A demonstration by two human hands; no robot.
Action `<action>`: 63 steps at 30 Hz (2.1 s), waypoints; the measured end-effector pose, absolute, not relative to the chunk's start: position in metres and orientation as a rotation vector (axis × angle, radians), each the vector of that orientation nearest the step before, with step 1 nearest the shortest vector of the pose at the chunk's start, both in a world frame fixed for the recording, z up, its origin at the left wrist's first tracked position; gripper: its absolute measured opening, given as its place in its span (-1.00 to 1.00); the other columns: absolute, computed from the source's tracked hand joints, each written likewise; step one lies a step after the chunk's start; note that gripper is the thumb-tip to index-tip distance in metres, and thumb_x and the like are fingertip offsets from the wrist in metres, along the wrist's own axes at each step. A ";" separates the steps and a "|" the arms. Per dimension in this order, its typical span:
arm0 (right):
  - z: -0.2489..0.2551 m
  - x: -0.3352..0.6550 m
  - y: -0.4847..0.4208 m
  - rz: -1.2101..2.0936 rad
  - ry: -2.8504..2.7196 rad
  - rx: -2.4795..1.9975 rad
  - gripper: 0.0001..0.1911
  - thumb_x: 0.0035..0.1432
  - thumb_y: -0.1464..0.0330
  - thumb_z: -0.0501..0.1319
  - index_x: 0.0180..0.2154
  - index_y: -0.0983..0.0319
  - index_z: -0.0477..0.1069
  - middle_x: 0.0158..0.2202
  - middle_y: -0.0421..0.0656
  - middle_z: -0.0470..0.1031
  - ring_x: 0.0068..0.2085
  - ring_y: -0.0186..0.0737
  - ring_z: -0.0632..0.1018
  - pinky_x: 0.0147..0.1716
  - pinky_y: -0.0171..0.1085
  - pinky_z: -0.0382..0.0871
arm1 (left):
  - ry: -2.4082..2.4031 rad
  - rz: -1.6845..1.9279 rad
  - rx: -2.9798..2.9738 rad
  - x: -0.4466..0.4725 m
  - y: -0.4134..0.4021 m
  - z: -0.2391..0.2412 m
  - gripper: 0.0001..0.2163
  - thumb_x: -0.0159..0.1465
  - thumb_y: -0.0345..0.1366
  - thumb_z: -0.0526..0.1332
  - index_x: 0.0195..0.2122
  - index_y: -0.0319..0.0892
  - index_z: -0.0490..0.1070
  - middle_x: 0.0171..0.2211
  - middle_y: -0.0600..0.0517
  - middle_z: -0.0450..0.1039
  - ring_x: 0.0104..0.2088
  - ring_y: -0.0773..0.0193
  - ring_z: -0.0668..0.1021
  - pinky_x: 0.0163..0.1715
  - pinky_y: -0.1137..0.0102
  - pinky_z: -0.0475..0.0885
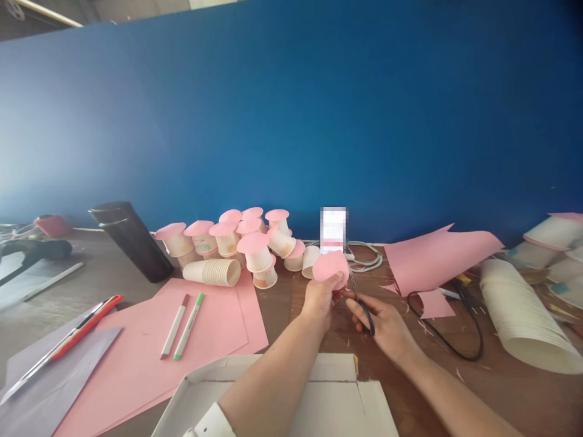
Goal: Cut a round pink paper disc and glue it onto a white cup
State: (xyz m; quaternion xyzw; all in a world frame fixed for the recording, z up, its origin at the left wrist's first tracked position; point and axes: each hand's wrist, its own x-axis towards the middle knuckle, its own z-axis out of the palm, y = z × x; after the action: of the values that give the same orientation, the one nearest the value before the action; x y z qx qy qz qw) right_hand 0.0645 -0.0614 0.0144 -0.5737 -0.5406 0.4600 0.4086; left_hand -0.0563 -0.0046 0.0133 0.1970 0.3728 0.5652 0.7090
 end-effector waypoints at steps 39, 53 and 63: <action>0.019 0.062 -0.063 1.127 -1.346 -1.477 -0.39 0.03 -0.03 0.24 -0.03 0.28 0.51 -0.59 -0.28 0.35 -0.54 -0.33 0.37 -0.53 -0.35 0.25 | 0.864 1.261 0.452 -0.058 -0.002 0.014 -0.77 0.03 -0.39 0.36 -0.27 -0.30 0.46 -0.42 -0.03 0.50 -0.48 0.40 0.49 -0.49 0.53 0.36; 0.017 0.062 -0.063 1.148 -1.349 -1.470 -0.39 0.05 -0.02 0.24 -0.01 0.27 0.50 -0.58 -0.28 0.34 -0.54 -0.33 0.37 -0.55 -0.35 0.24 | 0.871 1.267 0.447 -0.059 -0.001 0.012 -0.76 0.03 -0.38 0.35 -0.25 -0.29 0.46 -0.38 -0.04 0.51 -0.47 0.40 0.50 -0.47 0.53 0.37; 0.015 0.060 -0.064 1.158 -1.339 -1.452 -0.40 0.04 -0.02 0.25 -0.03 0.26 0.51 -0.58 -0.28 0.34 -0.54 -0.32 0.39 -0.53 -0.34 0.24 | 0.872 1.291 0.418 -0.057 -0.001 0.011 -0.75 0.00 -0.36 0.39 -0.29 -0.30 0.47 -0.41 -0.04 0.52 -0.48 0.39 0.51 -0.49 0.52 0.36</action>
State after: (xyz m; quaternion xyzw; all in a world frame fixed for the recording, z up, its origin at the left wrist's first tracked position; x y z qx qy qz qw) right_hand 0.0601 -0.0637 0.0154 -0.5776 -0.5326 0.4604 0.4132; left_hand -0.0569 -0.0005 0.0113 0.1869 0.3903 0.5777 0.6921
